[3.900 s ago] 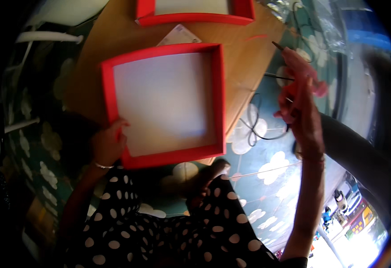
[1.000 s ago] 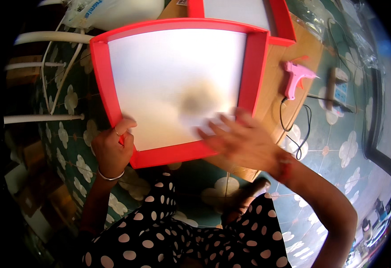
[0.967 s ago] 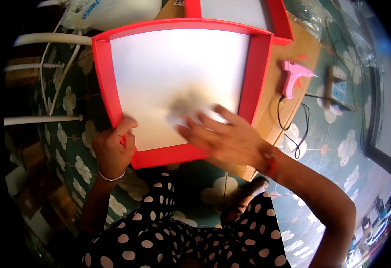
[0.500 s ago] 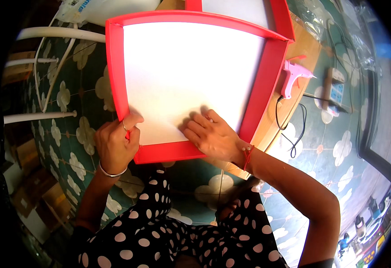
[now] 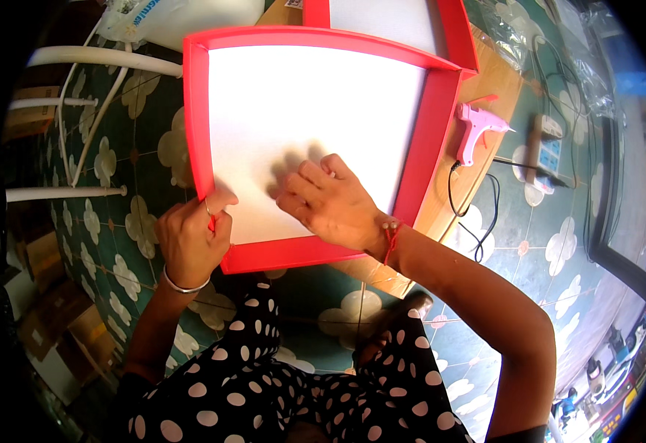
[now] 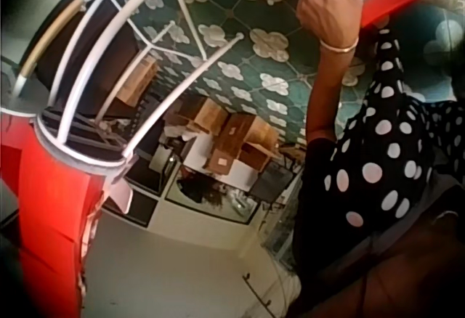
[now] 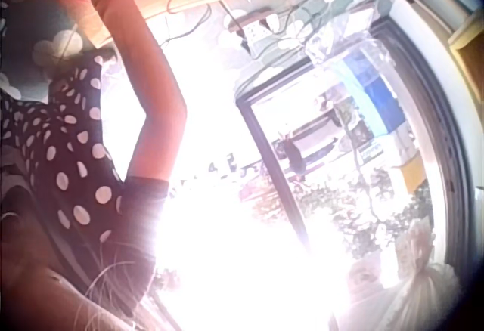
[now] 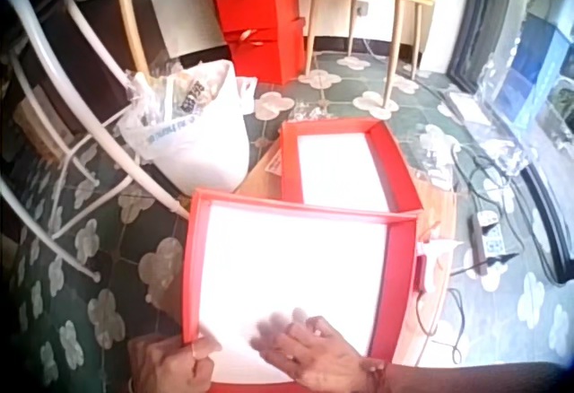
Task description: The person uses a hot glue gun to apply glue to the edges of a red box frame and presses a white sheet into place. They repeat this process on multiple red box frames, stacking the completed units.
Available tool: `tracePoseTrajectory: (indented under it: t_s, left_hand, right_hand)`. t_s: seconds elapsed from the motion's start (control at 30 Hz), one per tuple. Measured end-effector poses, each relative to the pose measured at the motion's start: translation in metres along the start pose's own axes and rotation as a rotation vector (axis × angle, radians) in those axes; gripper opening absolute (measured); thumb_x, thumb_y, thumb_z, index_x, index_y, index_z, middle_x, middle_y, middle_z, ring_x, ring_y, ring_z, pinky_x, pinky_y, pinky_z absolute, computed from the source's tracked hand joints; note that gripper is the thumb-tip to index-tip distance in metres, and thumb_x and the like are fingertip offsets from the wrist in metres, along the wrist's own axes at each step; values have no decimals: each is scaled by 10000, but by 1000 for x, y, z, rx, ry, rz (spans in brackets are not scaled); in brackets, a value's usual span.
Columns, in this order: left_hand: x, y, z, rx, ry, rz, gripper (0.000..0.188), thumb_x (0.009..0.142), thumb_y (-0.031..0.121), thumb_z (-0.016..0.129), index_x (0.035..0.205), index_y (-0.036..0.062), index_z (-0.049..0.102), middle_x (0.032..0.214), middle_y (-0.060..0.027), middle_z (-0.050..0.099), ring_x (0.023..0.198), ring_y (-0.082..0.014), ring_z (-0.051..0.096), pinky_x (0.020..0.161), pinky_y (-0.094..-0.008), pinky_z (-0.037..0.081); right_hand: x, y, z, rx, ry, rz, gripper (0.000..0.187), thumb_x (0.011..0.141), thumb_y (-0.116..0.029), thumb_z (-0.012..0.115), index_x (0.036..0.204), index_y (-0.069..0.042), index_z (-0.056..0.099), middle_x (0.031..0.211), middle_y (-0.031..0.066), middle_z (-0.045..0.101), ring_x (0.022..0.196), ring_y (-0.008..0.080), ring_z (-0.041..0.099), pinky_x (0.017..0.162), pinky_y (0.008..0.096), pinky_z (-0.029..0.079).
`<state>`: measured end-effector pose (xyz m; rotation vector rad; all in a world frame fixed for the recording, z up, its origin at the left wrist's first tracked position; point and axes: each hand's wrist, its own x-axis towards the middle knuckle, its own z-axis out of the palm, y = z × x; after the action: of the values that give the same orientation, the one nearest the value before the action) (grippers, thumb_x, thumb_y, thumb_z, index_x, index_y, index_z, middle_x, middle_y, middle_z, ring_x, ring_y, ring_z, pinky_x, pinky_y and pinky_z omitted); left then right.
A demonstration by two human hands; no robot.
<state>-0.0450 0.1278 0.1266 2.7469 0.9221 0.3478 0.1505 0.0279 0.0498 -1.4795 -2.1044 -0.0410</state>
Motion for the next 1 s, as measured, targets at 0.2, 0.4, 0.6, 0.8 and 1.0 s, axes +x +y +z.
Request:
tracePoseTrajectory:
  t_s: [0.2, 0.4, 0.6, 0.8, 1.0]
  left_hand:
    - [0, 4, 0, -30, -56, -57, 213, 673, 7, 600, 848, 120, 645, 641, -87, 596, 512, -294, 552, 512, -365, 434]
    - [0, 2, 1, -21, -81, -88, 213, 677, 16, 599, 853, 128, 640, 630, -90, 591, 526, -295, 566, 514, -369, 438]
    - [2, -2, 1, -35, -49, -68, 209, 663, 34, 612, 836, 149, 640, 619, -89, 595, 499, -301, 559, 488, -378, 448]
    - [-4, -8, 8, -45, -68, -95, 201, 667, 23, 608, 832, 135, 638, 623, -92, 595, 510, -297, 563, 499, -374, 448]
    - [-2, -5, 5, -25, -19, -32, 204, 658, 31, 613, 828, 140, 647, 653, -82, 612, 501, -293, 555, 485, -369, 449]
  right_hand:
    - [0, -6, 1, -37, -46, -26, 232, 678, -109, 655, 909, -90, 668, 835, 1, 533, 846, 159, 522, 783, 328, 374]
    - [-2, -16, 8, -79, -64, -80, 219, 687, -84, 612, 901, -39, 632, 858, 46, 533, 876, 192, 529, 785, 336, 376]
    - [-19, -27, -9, 253, -205, 174, 220, 730, -9, 600, 941, -57, 560, 916, 78, 514, 932, 223, 499, 822, 373, 356]
    - [-31, -21, -48, 679, -82, 551, 313, 736, 60, 633, 1002, -72, 535, 985, 104, 526, 943, 290, 489, 828, 380, 360]
    - [-24, -2, -47, 60, -118, 503, 494, 816, -65, 621, 1279, -43, 447, 1341, 149, 438, 1232, 320, 423, 1008, 460, 338]
